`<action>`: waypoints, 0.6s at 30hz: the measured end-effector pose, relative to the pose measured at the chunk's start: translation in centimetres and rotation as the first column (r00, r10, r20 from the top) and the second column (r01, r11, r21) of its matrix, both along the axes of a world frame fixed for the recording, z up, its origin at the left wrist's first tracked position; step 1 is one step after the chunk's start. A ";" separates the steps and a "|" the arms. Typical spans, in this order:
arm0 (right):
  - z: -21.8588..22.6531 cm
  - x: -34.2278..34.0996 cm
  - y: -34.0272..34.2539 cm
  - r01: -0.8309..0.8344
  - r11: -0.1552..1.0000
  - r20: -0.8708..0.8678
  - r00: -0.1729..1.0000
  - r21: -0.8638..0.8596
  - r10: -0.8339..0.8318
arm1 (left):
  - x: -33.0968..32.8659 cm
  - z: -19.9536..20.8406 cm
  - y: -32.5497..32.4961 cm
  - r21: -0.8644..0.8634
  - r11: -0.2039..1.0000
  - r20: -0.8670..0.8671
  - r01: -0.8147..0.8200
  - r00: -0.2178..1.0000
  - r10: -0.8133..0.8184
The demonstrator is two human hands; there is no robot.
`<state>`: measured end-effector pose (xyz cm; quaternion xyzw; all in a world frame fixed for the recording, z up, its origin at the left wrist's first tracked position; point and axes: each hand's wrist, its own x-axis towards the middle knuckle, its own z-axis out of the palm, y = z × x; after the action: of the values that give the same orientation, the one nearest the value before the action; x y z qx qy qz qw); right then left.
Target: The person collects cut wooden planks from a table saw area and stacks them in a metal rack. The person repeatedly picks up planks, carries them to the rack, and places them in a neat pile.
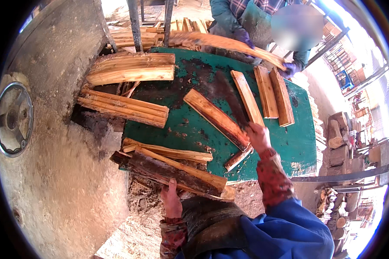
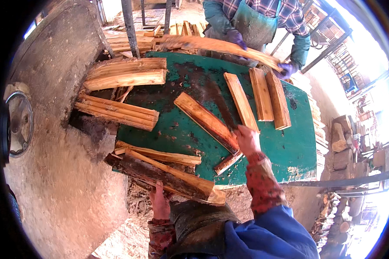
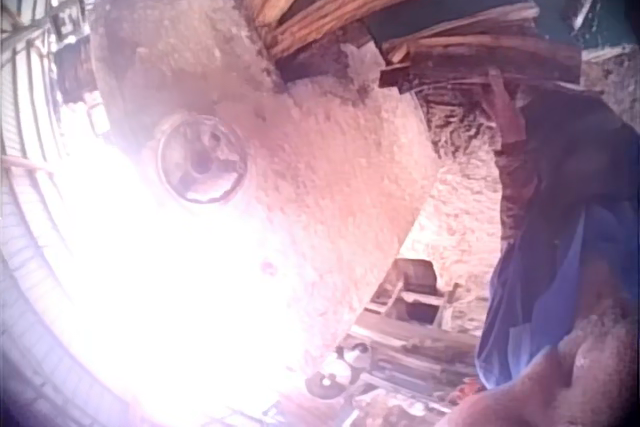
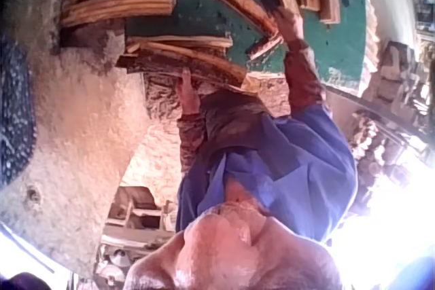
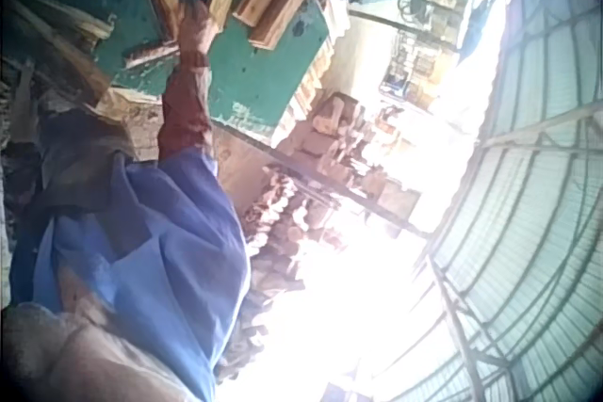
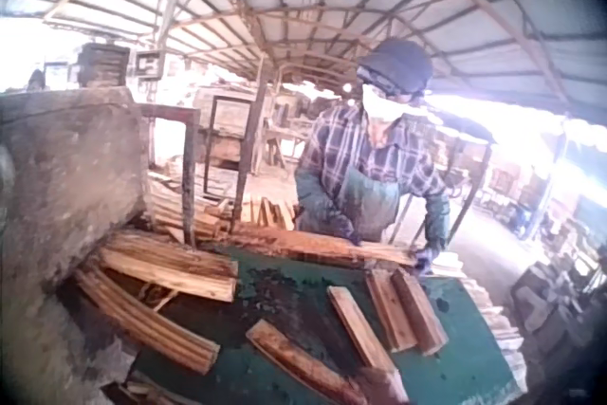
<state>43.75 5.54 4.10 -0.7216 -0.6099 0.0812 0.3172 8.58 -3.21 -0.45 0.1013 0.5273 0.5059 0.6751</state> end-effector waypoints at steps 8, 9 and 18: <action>3.5 -10.2 -7.9 -0.278 0.960 -0.212 0.940 -0.031 0.266 | -0.5 -1.9 -0.2 0.012 1.000 0.028 0.002 1.000 -0.002; 4.2 -11.8 -7.5 -0.324 0.945 -0.191 0.931 -0.044 0.311 | -0.5 -2.0 -0.4 0.019 1.000 0.034 0.003 0.999 -0.004; 1.5 -13.0 -5.8 -0.525 0.814 -0.122 0.850 -0.248 0.512 | -0.7 -0.3 -1.0 -0.017 1.000 0.021 0.002 1.000 -0.002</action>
<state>30.72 -0.21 5.58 -0.5625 -0.7583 0.2653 0.1956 7.83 -4.18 -0.76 0.0906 0.5243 0.5018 0.6820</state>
